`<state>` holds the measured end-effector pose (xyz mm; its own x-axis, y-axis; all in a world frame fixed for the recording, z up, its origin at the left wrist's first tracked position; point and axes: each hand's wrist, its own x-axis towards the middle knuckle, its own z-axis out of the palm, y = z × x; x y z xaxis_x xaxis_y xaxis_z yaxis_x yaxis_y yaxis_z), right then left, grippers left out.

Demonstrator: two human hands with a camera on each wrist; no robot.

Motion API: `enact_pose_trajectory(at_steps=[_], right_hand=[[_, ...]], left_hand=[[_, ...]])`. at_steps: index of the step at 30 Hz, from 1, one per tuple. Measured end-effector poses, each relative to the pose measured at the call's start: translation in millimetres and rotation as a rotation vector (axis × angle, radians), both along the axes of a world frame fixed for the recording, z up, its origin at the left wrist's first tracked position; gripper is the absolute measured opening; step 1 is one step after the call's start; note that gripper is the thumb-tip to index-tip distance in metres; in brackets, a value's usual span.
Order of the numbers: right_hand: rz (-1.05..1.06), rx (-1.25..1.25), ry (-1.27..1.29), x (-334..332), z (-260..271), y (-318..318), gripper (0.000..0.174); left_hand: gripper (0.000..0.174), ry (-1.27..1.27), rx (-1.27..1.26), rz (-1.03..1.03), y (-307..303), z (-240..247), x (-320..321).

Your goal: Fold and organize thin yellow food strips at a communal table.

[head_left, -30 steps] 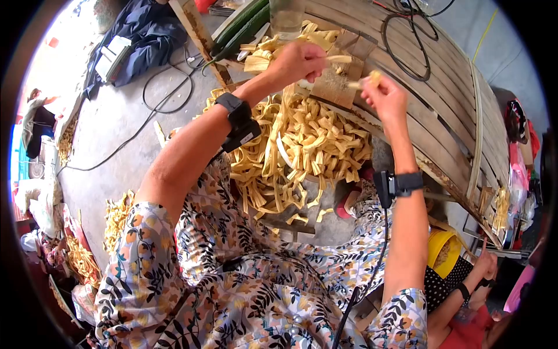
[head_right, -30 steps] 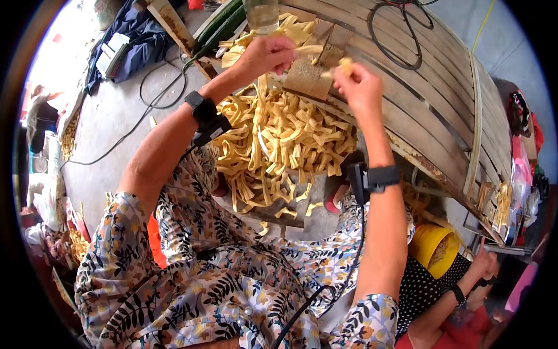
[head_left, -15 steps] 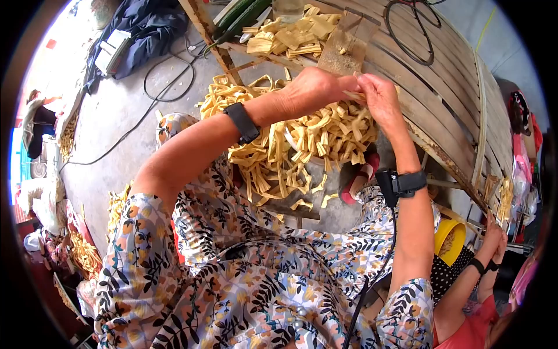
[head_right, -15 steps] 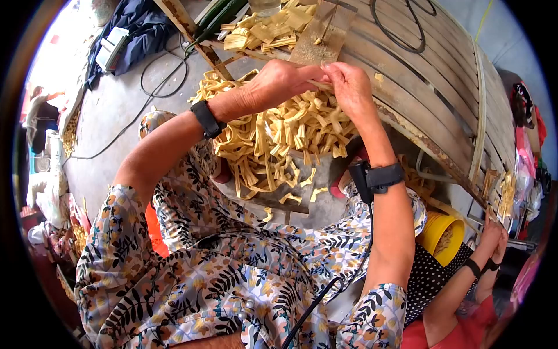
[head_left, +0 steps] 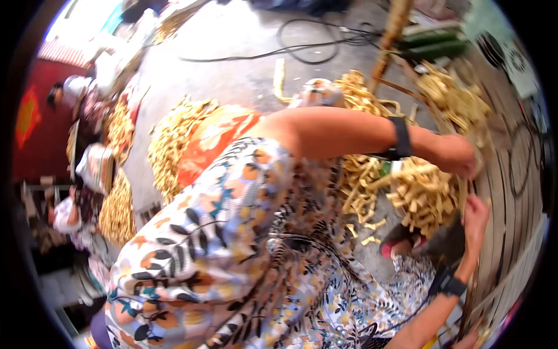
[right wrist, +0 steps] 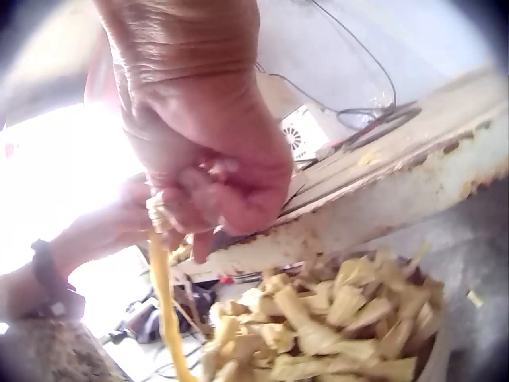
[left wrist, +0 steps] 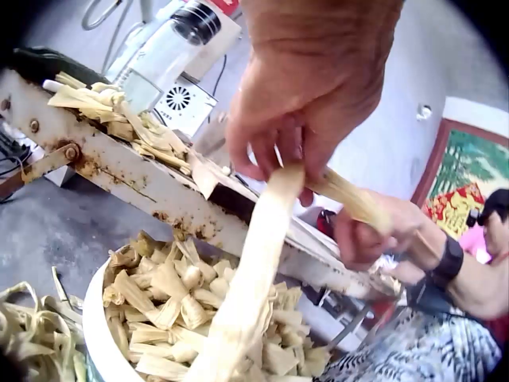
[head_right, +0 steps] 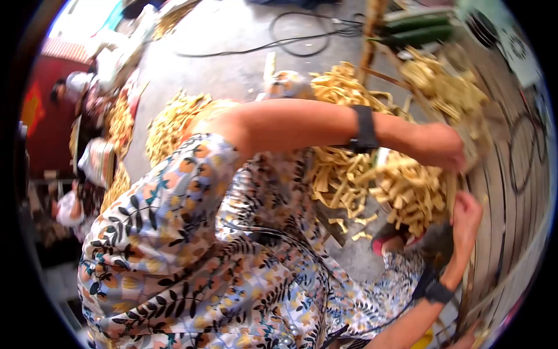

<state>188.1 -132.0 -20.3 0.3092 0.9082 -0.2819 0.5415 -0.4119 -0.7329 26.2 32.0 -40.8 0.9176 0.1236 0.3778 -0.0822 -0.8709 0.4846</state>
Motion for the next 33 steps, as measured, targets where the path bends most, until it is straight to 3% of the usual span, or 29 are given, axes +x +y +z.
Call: enact_pose_trajectory(at_steps=[2, 4, 7, 8, 9, 11, 12, 13, 14, 17, 21, 24, 26, 29, 33], right_hand=[[0.124, -0.103, 0.318, -38, 31, -1, 0.017], [0.13, -0.095, 0.462, -41, 43, -2, 0.021], [0.243, 0.246, 0.963, -18, 33, -11, 0.043], [0.474, 0.289, 0.959, -25, 45, 0, 0.044], [0.55, 0.307, 1.112, -19, 46, 7, 0.05], [0.559, 0.331, 1.098, -7, 48, 4, 0.056], [0.496, 0.336, 0.931, -5, 50, -2, 0.056], [0.436, 0.347, 0.851, -4, 50, -3, 0.057], [0.376, 0.351, 0.772, -3, 49, -4, 0.057], [0.303, 0.374, 0.776, -17, 59, 2, 0.057], [0.161, 0.385, 0.438, -30, 66, 14, 0.056], [0.063, 0.407, 0.195, -38, 68, 27, 0.055], [0.152, 0.282, 0.202, -7, 69, 31, 0.047], [0.186, 0.391, 0.04, -11, 62, 30, 0.04], [0.24, 0.513, -0.239, -26, 54, 35, 0.037]], left_hand=[[0.018, -0.089, -0.375, -0.258, 15, -13, 17], [0.024, -0.107, -0.49, -0.432, 13, -19, 32], [0.025, 0.0, -0.745, -0.47, 9, 32, 9], [0.025, 0.021, -0.897, -0.469, 7, 54, -9], [0.026, 0.038, -1.053, -0.47, 5, 68, -19], [0.028, 0.056, -1.195, -0.525, 3, 74, -15], [0.029, 0.065, -1.267, -0.559, 3, 77, -14], [0.029, 0.054, -1.065, -0.403, 3, 83, -20], [0.029, 0.032, -1.029, -0.392, 4, 79, -19], [0.027, -0.033, -0.897, -0.328, 6, 70, -18], [0.019, 0.14, -1.474, -0.9, 3, 33, 18], [0.022, 0.163, -1.508, -0.887, -9, 34, 19], [0.024, 0.117, -1.55, -0.964, -13, 27, 23], [0.026, -0.011, -1.747, -1.083, -20, 27, -6], [0.022, 0.003, -1.685, -0.732, -31, 22, -3]])
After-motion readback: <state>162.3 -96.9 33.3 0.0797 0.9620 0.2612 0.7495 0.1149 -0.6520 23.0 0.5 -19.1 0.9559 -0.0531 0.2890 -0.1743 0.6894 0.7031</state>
